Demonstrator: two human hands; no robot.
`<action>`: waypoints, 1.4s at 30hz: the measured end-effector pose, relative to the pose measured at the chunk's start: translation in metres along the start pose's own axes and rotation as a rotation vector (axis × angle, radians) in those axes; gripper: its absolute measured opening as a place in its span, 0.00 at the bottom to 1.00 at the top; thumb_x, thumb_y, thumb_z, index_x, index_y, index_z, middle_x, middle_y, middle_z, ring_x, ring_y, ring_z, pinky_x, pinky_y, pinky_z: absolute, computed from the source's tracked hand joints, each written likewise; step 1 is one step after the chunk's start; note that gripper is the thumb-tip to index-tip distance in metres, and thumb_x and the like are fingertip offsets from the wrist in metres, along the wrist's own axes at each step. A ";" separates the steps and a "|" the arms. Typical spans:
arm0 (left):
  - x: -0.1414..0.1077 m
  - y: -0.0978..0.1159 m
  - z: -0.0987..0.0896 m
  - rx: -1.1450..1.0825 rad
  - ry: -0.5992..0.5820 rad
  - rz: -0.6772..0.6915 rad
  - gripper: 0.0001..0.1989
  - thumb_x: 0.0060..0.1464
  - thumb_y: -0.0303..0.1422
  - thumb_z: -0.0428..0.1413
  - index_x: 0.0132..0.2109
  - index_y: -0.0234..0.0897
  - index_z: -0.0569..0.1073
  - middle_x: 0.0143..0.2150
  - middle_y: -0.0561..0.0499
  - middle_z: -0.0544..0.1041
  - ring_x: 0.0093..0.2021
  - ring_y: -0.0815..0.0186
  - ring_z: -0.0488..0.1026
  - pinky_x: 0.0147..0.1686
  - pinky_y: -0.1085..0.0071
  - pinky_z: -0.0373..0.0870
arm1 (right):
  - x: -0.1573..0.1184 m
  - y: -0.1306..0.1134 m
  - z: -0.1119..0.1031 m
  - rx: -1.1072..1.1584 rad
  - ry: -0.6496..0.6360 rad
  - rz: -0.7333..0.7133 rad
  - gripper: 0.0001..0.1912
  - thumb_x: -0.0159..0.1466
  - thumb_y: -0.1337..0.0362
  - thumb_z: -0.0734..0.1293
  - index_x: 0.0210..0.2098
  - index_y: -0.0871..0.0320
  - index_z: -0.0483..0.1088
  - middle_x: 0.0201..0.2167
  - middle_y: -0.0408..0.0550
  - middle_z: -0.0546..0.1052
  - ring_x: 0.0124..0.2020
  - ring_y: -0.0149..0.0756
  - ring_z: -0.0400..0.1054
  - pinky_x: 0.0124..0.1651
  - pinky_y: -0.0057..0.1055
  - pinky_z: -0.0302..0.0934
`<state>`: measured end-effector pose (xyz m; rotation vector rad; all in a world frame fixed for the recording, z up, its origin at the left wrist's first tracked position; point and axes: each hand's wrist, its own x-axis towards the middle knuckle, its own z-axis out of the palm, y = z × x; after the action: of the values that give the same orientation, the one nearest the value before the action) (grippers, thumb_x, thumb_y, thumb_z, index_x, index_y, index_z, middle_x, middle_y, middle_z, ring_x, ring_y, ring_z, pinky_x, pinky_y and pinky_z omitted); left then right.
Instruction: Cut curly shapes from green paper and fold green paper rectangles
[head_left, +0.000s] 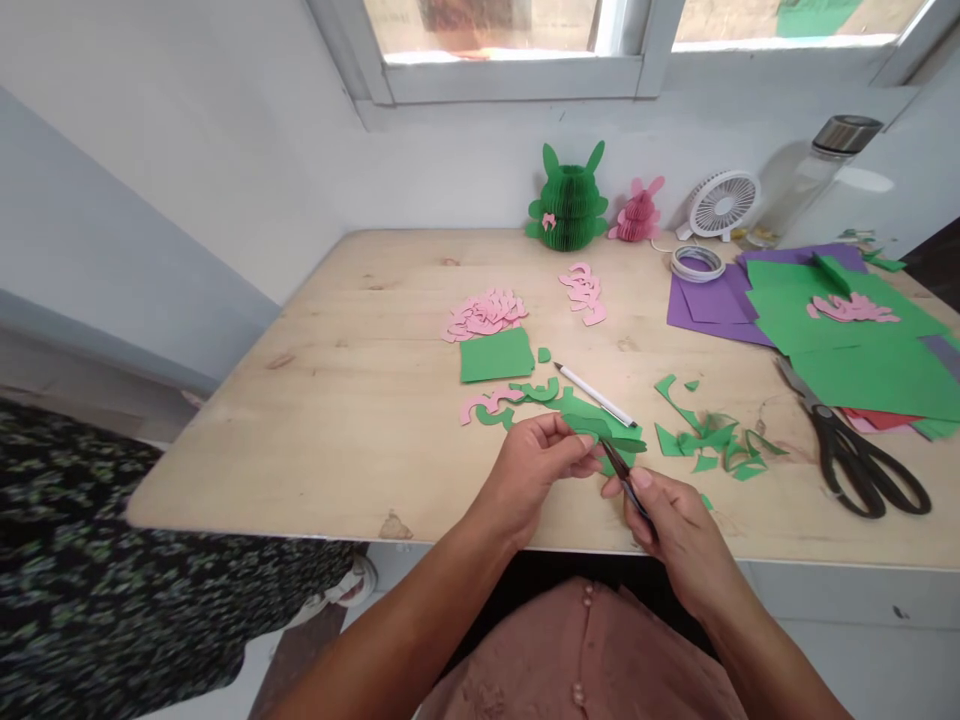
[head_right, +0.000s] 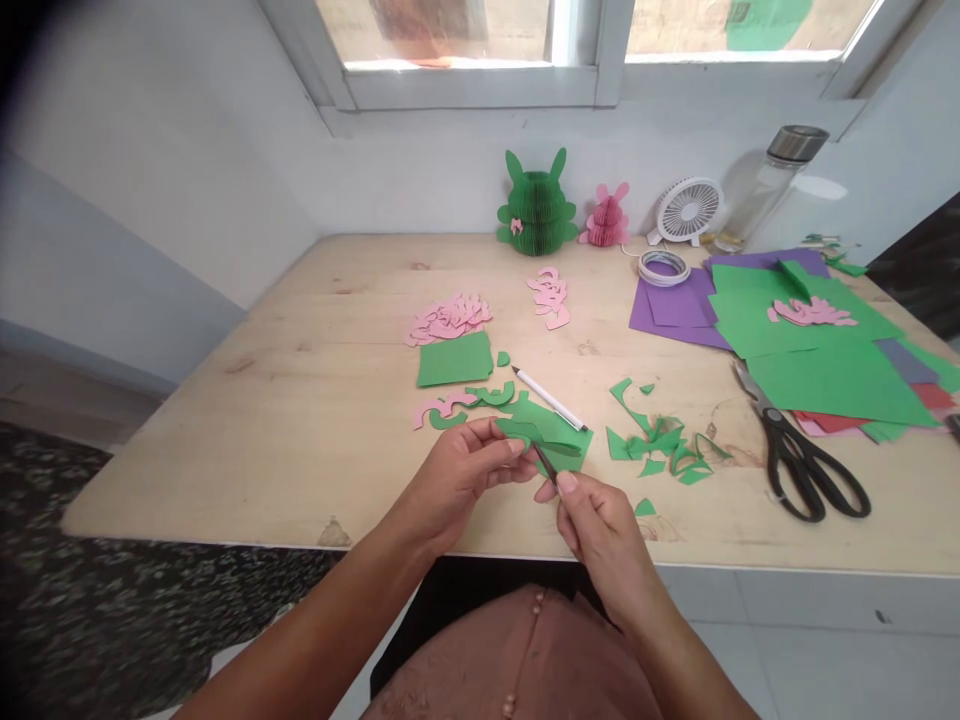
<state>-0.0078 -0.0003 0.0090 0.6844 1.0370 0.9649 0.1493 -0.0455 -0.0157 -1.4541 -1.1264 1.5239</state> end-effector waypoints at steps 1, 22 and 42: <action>0.000 0.001 -0.001 0.012 -0.014 0.002 0.09 0.42 0.34 0.64 0.28 0.33 0.73 0.28 0.48 0.78 0.29 0.67 0.74 0.37 0.68 0.70 | 0.000 -0.001 0.000 -0.013 -0.006 0.002 0.26 0.62 0.42 0.60 0.31 0.60 0.71 0.12 0.36 0.57 0.15 0.26 0.45 0.19 0.27 0.38; 0.006 0.011 -0.009 0.189 -0.132 0.007 0.05 0.44 0.32 0.62 0.28 0.34 0.76 0.28 0.47 0.79 0.30 0.65 0.76 0.37 0.67 0.72 | 0.005 -0.009 -0.004 -0.106 -0.023 0.007 0.27 0.61 0.41 0.60 0.29 0.61 0.73 0.12 0.36 0.57 0.15 0.26 0.45 0.18 0.26 0.39; 0.009 0.014 -0.010 0.233 -0.156 -0.026 0.04 0.44 0.30 0.60 0.26 0.34 0.74 0.29 0.45 0.80 0.30 0.64 0.77 0.36 0.67 0.73 | 0.005 -0.005 -0.007 -0.108 -0.039 0.023 0.26 0.62 0.42 0.60 0.31 0.61 0.71 0.12 0.35 0.55 0.16 0.26 0.43 0.20 0.26 0.37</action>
<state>-0.0198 0.0139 0.0137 0.9221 1.0260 0.7618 0.1552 -0.0387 -0.0130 -1.5197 -1.2355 1.5337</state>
